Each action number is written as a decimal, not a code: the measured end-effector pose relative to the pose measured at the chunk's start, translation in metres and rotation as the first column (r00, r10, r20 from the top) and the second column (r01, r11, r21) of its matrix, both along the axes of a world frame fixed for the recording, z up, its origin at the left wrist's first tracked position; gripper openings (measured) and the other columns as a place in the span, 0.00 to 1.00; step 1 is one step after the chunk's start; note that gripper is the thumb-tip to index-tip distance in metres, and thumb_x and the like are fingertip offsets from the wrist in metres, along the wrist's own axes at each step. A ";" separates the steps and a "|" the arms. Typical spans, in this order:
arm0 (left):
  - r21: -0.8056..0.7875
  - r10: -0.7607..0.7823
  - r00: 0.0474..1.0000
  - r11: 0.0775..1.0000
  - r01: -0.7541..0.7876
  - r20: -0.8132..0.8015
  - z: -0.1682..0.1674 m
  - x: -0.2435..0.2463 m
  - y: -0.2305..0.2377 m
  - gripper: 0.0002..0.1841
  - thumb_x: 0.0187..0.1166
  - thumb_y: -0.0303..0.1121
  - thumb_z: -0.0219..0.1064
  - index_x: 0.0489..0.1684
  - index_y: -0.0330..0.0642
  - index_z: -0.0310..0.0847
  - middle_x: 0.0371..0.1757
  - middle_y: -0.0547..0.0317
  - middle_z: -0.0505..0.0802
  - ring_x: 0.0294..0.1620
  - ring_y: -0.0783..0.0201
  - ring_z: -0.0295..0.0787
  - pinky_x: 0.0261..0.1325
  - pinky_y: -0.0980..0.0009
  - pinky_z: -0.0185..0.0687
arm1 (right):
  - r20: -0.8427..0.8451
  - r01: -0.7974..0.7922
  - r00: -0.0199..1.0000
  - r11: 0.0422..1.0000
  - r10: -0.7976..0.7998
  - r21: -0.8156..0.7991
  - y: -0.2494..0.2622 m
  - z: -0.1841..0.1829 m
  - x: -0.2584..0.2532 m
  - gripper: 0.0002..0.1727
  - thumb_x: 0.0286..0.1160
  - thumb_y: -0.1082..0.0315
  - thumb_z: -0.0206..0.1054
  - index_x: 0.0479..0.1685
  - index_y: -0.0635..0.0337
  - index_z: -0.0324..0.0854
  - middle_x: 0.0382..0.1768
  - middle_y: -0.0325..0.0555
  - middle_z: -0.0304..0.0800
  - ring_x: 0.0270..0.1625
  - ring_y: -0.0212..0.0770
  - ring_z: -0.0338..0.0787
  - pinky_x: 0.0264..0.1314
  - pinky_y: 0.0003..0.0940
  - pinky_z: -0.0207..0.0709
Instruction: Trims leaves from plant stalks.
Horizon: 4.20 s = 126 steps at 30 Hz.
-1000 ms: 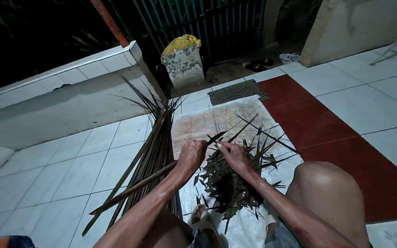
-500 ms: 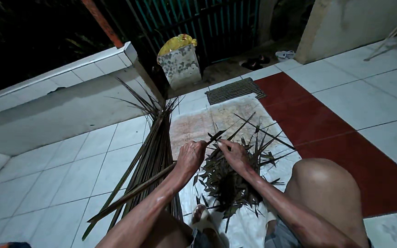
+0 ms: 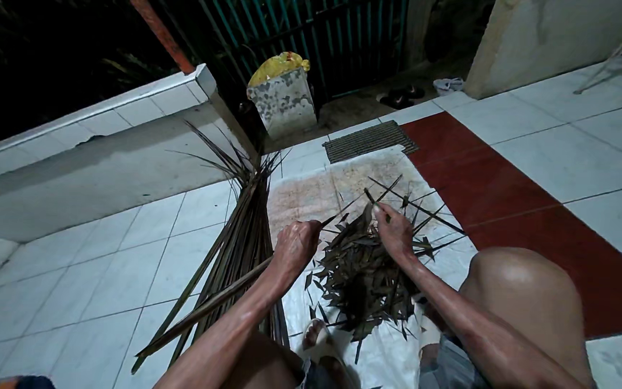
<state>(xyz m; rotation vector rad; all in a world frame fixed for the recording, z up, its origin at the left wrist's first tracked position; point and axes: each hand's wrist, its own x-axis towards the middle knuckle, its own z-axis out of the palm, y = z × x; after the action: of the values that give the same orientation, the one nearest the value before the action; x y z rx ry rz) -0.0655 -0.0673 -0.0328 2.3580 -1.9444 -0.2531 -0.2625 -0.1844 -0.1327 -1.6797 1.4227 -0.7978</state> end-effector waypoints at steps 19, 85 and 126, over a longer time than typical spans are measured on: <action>-0.118 -0.116 0.917 0.978 0.173 0.382 -0.011 -0.013 0.003 0.12 0.85 0.29 0.58 0.52 0.44 0.89 0.38 0.46 0.93 0.36 0.43 0.94 0.33 0.49 0.85 | -0.041 -0.336 0.940 0.940 0.339 0.065 0.021 0.023 0.013 0.23 0.90 0.46 0.55 0.67 0.45 0.89 0.51 0.47 0.95 0.56 0.47 0.91 0.65 0.54 0.79; 0.132 -0.017 0.700 0.979 0.158 -0.714 -0.014 0.041 -0.001 0.18 0.89 0.48 0.61 0.47 0.42 0.88 0.29 0.60 0.93 0.18 0.67 0.83 0.21 0.70 0.80 | 0.330 -0.094 0.942 0.993 0.065 0.072 -0.008 0.010 0.007 0.20 0.82 0.51 0.67 0.51 0.61 0.86 0.29 0.44 0.82 0.25 0.38 0.78 0.30 0.39 0.75; -0.045 0.022 0.996 0.999 -0.018 0.086 -0.010 0.006 -0.010 0.16 0.89 0.41 0.55 0.45 0.46 0.91 0.41 0.48 0.95 0.48 0.45 0.94 0.48 0.44 0.85 | -0.005 -0.418 0.908 0.908 0.418 0.002 0.044 0.026 0.031 0.24 0.91 0.46 0.53 0.70 0.43 0.88 0.47 0.44 0.95 0.49 0.42 0.91 0.57 0.48 0.81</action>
<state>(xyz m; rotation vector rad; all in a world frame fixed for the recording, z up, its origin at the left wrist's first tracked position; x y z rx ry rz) -0.0595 -0.0770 -0.0432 2.3973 -1.9405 -0.1076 -0.2312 -0.1400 -0.1064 -1.8972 1.0063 -0.5476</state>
